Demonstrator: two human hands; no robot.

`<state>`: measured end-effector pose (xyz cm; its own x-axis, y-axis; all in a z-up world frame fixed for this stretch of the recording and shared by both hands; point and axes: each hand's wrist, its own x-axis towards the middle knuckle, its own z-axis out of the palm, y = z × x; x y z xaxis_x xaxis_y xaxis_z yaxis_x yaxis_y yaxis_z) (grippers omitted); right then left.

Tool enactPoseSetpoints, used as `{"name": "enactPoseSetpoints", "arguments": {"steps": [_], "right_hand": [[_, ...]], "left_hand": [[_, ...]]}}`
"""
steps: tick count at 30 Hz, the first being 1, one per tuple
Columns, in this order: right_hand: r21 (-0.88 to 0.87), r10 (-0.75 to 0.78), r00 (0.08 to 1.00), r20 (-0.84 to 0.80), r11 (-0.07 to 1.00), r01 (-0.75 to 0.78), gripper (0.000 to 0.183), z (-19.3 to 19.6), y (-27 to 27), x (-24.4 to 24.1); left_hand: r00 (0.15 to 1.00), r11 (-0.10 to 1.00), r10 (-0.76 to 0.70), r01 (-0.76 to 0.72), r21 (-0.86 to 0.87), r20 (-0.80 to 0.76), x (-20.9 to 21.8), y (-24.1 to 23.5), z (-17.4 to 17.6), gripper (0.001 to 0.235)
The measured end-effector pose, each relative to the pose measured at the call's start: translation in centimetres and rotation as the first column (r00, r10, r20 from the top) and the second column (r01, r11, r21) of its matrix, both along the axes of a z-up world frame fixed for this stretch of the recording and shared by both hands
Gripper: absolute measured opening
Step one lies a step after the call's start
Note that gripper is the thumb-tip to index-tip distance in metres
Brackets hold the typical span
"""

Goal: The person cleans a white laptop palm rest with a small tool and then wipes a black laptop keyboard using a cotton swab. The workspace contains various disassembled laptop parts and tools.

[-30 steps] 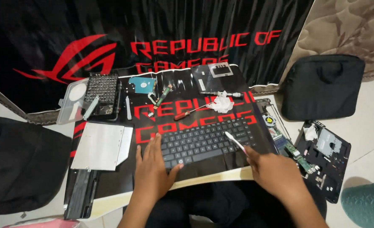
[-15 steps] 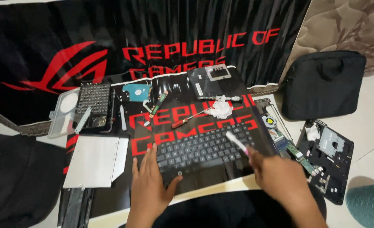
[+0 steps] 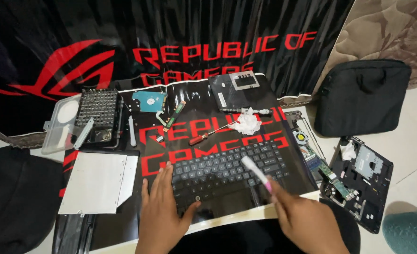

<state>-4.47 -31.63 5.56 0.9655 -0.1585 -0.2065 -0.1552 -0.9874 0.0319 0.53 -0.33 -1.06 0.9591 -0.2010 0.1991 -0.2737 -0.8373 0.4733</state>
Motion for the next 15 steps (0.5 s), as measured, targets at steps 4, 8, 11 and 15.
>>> {"name": "enactPoseSetpoints", "arguments": {"steps": [4,8,11,15], "right_hand": [[-0.136,-0.121,0.991,0.050,0.983,0.127,0.065,-1.9,-1.8,-0.3],[-0.138,-0.224,0.974,0.021,0.964,0.225,0.076,-4.0,-2.0,-0.7],[-0.079,-0.246,0.967,-0.071,0.967,0.240,0.084,-4.1,-0.1,-0.9],[0.064,-0.183,0.974,-0.137,0.979,0.193,0.095,-4.2,3.8,-0.7]], "left_hand": [[0.999,1.000,0.027,-0.027,0.013,0.021,-0.1,0.0,-1.2,0.102],[0.996,0.997,0.077,-0.079,0.026,0.051,0.2,0.0,-1.9,0.110],[0.997,0.997,0.074,-0.074,0.037,0.005,0.0,-0.1,-1.8,0.111],[0.998,0.997,0.064,-0.064,0.039,0.021,0.4,0.2,-2.7,0.114]]}}
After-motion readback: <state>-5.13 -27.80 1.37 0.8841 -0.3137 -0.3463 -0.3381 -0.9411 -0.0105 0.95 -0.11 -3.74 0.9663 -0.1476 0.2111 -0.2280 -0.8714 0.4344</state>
